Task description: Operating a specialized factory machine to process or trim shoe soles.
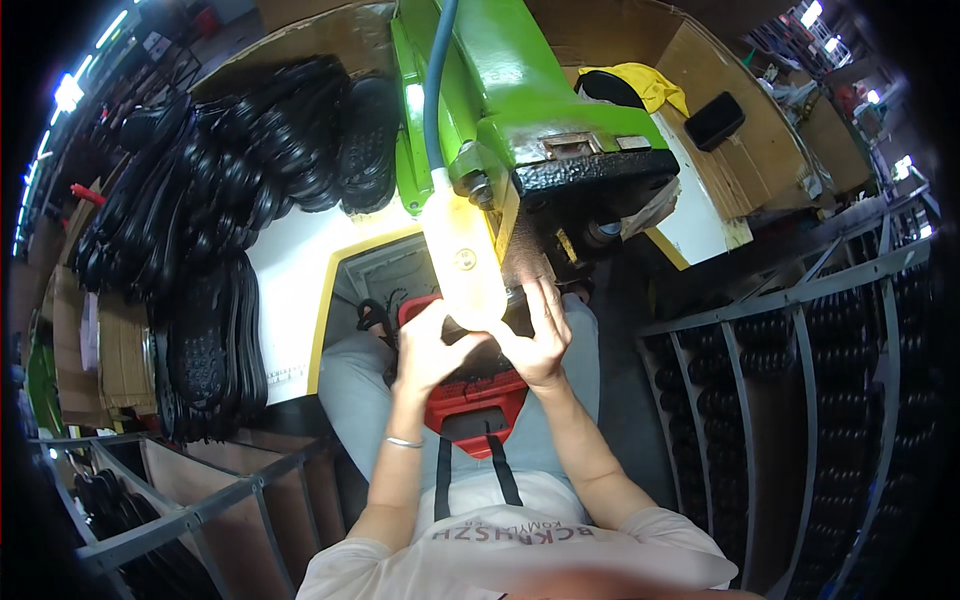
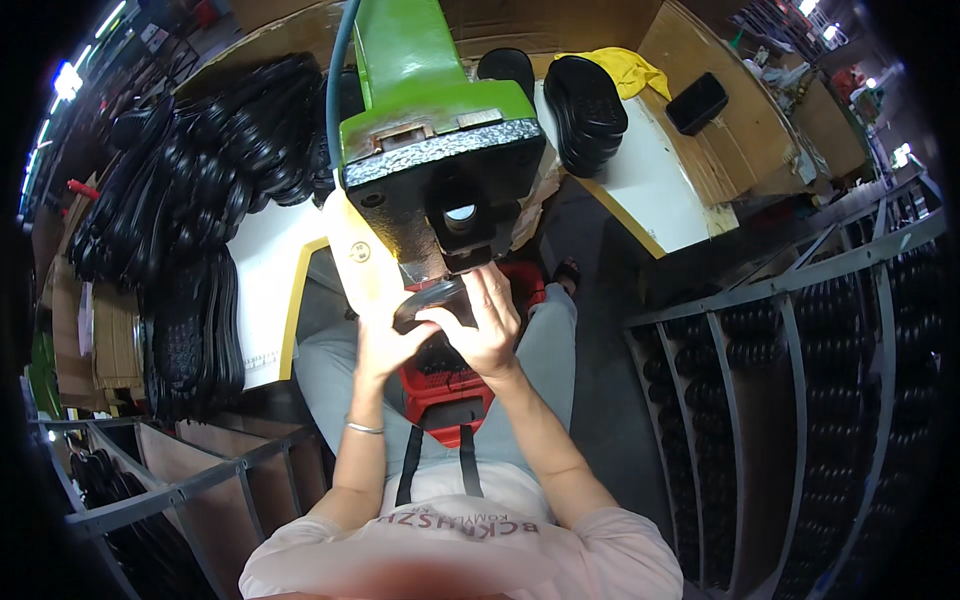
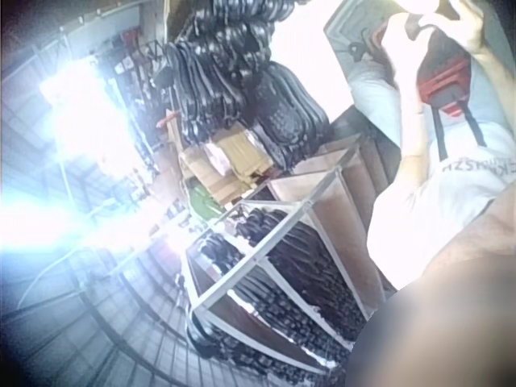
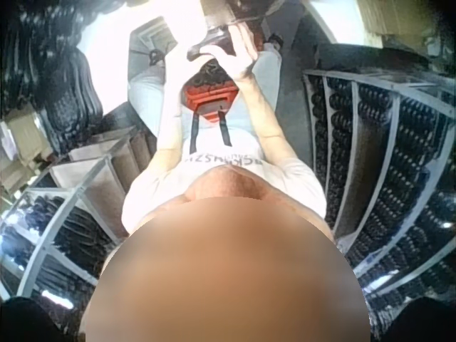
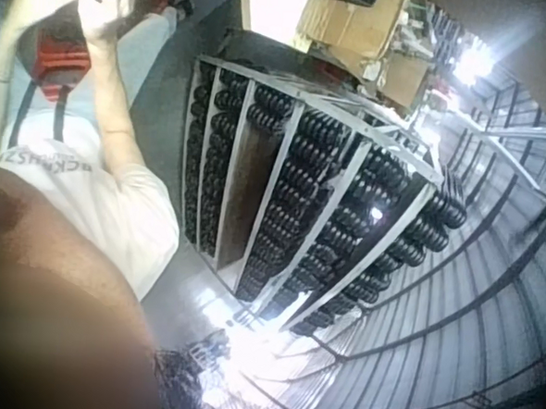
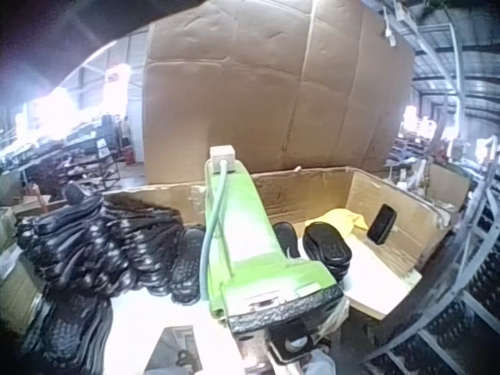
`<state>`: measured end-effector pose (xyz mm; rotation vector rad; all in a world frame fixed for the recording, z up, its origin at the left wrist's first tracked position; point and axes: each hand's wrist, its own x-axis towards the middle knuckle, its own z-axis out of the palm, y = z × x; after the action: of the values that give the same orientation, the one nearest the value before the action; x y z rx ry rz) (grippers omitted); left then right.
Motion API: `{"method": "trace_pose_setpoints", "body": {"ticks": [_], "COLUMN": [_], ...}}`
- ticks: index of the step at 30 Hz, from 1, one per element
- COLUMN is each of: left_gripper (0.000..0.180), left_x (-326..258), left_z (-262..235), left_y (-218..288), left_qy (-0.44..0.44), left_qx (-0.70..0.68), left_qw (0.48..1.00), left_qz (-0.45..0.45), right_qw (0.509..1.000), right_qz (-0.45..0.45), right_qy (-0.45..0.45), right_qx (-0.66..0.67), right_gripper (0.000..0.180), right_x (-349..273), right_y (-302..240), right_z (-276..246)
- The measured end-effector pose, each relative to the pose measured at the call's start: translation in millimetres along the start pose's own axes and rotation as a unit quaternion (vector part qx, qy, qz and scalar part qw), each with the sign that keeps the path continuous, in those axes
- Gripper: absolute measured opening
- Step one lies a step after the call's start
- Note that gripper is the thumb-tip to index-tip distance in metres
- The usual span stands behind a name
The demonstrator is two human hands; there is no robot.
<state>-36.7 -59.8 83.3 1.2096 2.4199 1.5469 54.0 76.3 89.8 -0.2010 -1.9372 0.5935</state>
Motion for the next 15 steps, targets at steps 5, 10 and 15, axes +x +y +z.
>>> {"method": "trace_pose_setpoints", "body": {"ticks": [5,10,15], "left_gripper": [0.033,0.028,0.031], "left_x": [-1,4,17], "left_z": [30,17,-7], "left_y": [-6,13,45], "left_qy": [0.034,-0.034,-0.018], "left_qx": [-0.081,0.052,0.157], "left_qw": [0.996,0.991,0.97], "left_qz": [0.009,0.119,0.183], "right_qw": [0.983,0.958,0.868], "right_qz": [0.152,0.162,0.263], "right_qy": [0.018,0.016,-0.065], "right_qx": [0.099,0.237,0.416], "right_gripper": [0.074,0.093,0.047], "right_x": [-27,-24,5], "right_y": [22,17,28], "right_z": [3,-12,-16]}}
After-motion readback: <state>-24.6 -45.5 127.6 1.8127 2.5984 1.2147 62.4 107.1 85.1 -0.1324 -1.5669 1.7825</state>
